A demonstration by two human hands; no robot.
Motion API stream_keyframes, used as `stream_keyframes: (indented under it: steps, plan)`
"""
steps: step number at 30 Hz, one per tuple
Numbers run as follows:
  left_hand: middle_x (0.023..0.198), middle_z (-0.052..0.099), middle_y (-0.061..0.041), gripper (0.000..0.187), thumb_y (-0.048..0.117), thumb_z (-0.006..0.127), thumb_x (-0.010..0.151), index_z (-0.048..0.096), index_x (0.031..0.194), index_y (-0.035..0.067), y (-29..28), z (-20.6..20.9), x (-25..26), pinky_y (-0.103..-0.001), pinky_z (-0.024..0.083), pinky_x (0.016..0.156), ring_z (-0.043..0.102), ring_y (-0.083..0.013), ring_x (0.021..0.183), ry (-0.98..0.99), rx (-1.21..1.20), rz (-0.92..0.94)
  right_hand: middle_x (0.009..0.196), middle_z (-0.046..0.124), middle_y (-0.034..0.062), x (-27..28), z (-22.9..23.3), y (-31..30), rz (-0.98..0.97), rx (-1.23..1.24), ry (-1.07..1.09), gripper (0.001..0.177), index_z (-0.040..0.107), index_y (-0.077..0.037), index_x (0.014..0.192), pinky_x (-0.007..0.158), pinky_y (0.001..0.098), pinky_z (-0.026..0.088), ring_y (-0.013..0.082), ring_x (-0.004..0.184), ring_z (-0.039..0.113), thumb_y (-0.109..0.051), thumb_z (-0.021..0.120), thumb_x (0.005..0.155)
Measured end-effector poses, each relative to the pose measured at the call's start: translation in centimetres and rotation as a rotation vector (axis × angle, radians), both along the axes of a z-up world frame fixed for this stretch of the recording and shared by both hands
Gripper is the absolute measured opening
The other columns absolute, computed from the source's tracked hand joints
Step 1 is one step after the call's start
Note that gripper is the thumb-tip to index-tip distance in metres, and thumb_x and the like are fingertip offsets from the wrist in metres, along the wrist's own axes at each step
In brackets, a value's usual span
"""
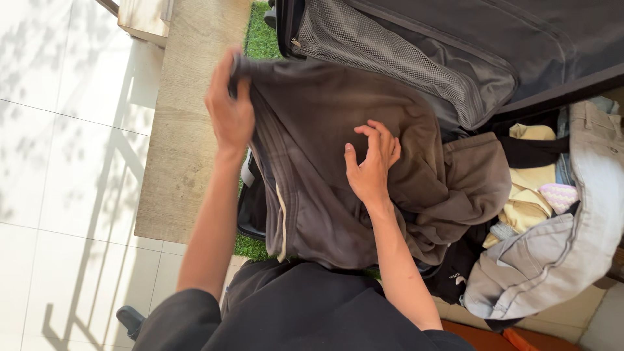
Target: The person folds a black polo shirt and a pair of grey sweatpants by hand, then places them into an open suitcase on a balcony.
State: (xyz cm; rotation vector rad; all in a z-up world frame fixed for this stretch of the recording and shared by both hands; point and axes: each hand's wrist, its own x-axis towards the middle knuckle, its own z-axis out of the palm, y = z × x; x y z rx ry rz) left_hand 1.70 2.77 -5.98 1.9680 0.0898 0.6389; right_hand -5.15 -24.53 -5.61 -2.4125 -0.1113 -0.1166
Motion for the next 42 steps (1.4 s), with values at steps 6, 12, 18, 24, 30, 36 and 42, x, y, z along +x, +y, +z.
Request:
stream_keyframes:
  steps: [6,12,18,24,30,36,42]
  plan:
    - [0.147,0.06,-0.021,0.064,0.011,0.071,0.101,0.041,0.157,0.008,0.6,-4.3,3.0,-0.043,0.048,0.113,0.06,-0.0365,0.135,0.196,0.099,-0.005,0.148,0.048,0.0088,-1.7,0.8,0.5,0.05,-0.043,0.059,0.036,0.06,-0.015,0.127,0.124,0.0589,0.008,0.0308,0.147,0.037,-0.016,0.07,0.093]
    - [0.155,0.032,-0.028,0.085,0.028,0.077,0.1,0.024,0.162,0.005,-0.8,-4.6,-2.3,-0.056,0.03,0.116,0.034,-0.0449,0.144,0.294,0.251,0.104,0.151,0.047,0.0086,-5.5,0.7,0.4,0.067,-0.054,0.077,0.036,0.061,-0.015,0.129,0.125,0.0583,0.01,0.0315,0.151,0.034,-0.015,0.069,0.093]
    - [0.142,0.039,-0.018,0.055,0.024,0.078,0.092,0.049,0.137,0.01,-4.9,-0.6,-12.5,-0.055,0.024,0.12,0.035,-0.0383,0.141,0.264,0.186,0.054,0.154,0.044,0.0128,-10.9,0.7,0.6,0.023,-0.013,-0.009,0.04,0.06,-0.012,0.131,0.125,0.0559,0.014,0.0353,0.151,0.032,-0.012,0.069,0.092]
    - [0.134,0.047,-0.018,0.062,0.029,0.08,0.087,0.047,0.132,0.004,-7.0,0.1,-21.5,-0.052,0.028,0.109,0.042,-0.0374,0.13,0.393,0.087,0.005,0.155,0.042,0.0146,-16.3,0.0,0.7,-0.017,-0.015,-0.05,0.041,0.06,-0.01,0.13,0.124,0.0554,0.015,0.0381,0.151,0.03,-0.011,0.069,0.09]
    - [0.121,0.059,-0.016,0.059,0.031,0.076,0.09,0.05,0.135,0.002,-6.9,-1.0,-25.4,-0.047,0.032,0.106,0.052,-0.0324,0.12,0.466,0.103,-0.048,0.156,0.04,0.0145,-19.9,-0.2,0.4,0.009,0.008,-0.037,0.04,0.059,-0.009,0.13,0.122,0.0545,0.017,0.0373,0.15,0.03,-0.015,0.068,0.092]
    - [0.115,0.061,-0.02,0.049,0.03,0.072,0.095,0.058,0.132,0.001,-6.7,-2.1,-26.6,-0.046,0.036,0.103,0.051,-0.0346,0.112,0.54,0.096,-0.036,0.156,0.037,0.0159,-22.9,-0.4,-0.8,-0.022,0.042,0.012,0.043,0.057,-0.009,0.131,0.121,0.0529,0.018,0.0369,0.148,0.029,-0.019,0.07,0.092]
    - [0.098,0.066,-0.01,0.029,0.024,0.066,0.101,0.063,0.122,0.004,-6.9,-0.5,-26.8,-0.035,0.047,0.089,0.06,-0.0215,0.091,0.45,-0.202,0.031,0.146,0.037,0.0174,-26.7,-0.9,-1.9,-0.06,0.096,-0.005,0.044,0.055,-0.007,0.129,0.115,0.0514,0.023,0.0351,0.137,0.032,-0.019,0.072,0.09]
